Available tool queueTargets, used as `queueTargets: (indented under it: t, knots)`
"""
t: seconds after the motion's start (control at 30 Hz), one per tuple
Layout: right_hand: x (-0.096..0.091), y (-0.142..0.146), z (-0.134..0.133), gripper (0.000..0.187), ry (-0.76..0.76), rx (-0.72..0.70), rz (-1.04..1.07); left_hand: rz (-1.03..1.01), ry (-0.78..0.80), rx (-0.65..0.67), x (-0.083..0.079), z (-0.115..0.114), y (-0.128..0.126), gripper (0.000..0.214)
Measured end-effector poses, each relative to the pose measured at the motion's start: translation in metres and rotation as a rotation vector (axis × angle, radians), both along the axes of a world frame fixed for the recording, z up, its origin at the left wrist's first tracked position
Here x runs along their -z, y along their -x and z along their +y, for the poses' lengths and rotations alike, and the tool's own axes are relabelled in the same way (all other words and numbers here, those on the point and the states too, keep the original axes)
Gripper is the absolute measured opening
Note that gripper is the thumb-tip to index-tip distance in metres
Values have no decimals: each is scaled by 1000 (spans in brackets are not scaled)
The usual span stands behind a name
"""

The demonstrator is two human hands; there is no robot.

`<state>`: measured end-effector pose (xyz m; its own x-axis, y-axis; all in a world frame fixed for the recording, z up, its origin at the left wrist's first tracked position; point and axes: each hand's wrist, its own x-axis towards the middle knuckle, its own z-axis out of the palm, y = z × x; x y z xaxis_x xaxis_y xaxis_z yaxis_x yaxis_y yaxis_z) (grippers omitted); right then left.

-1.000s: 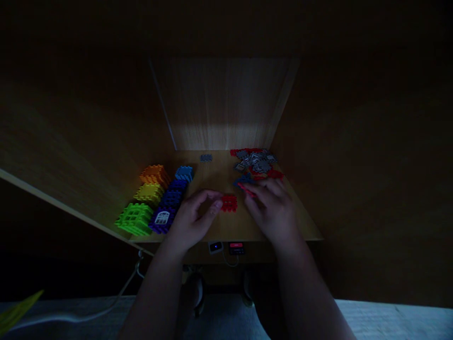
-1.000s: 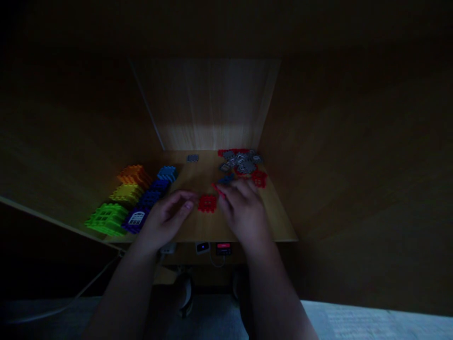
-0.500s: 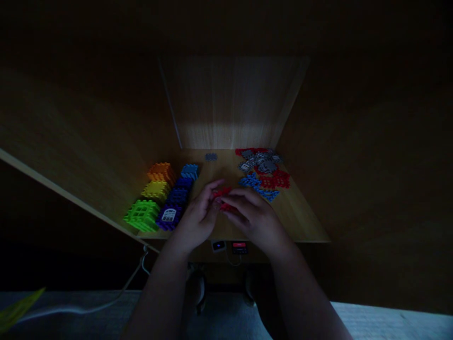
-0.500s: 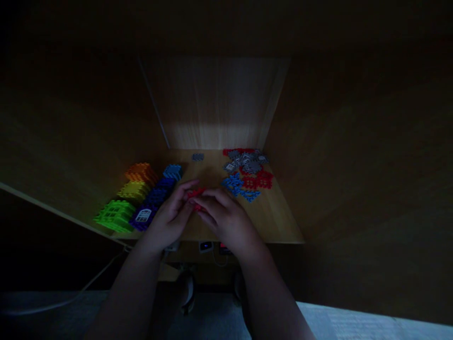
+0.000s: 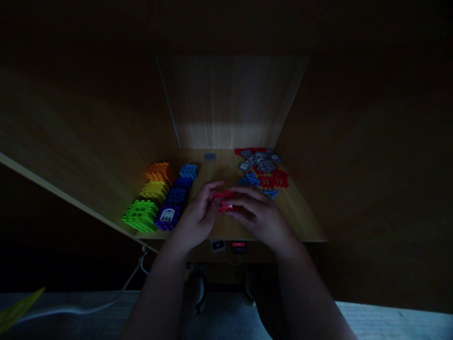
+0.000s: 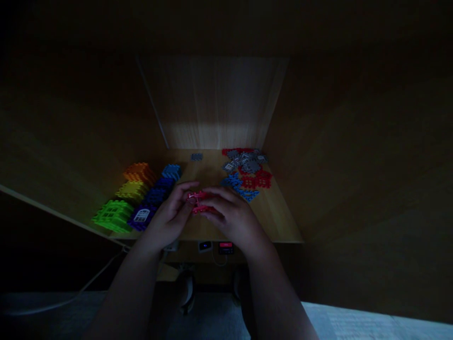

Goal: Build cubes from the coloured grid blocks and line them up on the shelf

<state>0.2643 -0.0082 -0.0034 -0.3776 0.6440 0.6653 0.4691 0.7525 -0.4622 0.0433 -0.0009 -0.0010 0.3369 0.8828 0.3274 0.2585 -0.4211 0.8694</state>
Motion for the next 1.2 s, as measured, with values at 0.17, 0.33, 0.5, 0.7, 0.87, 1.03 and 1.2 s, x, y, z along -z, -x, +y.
queueTargets:
  t: [0.17, 0.33, 0.5, 0.7, 0.87, 1.03, 1.2]
  knots:
    - [-5, -10, 1, 27, 58, 115, 69, 39, -81, -87, 0, 3, -1, 42]
    - [0, -20, 7, 29, 149, 269, 70, 197, -146, -103, 0, 5, -3, 52]
    - [10, -21, 10, 33, 245, 243, 57, 286, -194, -111, 1, 5, -6, 52]
    - [7, -20, 8, 32, 313, 201, 20, 340, -196, -129, 4, 7, -6, 48]
    - [8, -21, 8, 32, 347, 191, 4, 367, -209, -141, 6, 8, -7, 46]
    - [9, -21, 8, 32, 362, 187, -9, 361, -231, -137, 7, 8, -6, 46]
    - [8, -22, 7, 33, 356, 175, -26, 361, -222, -134, 5, 7, -7, 42]
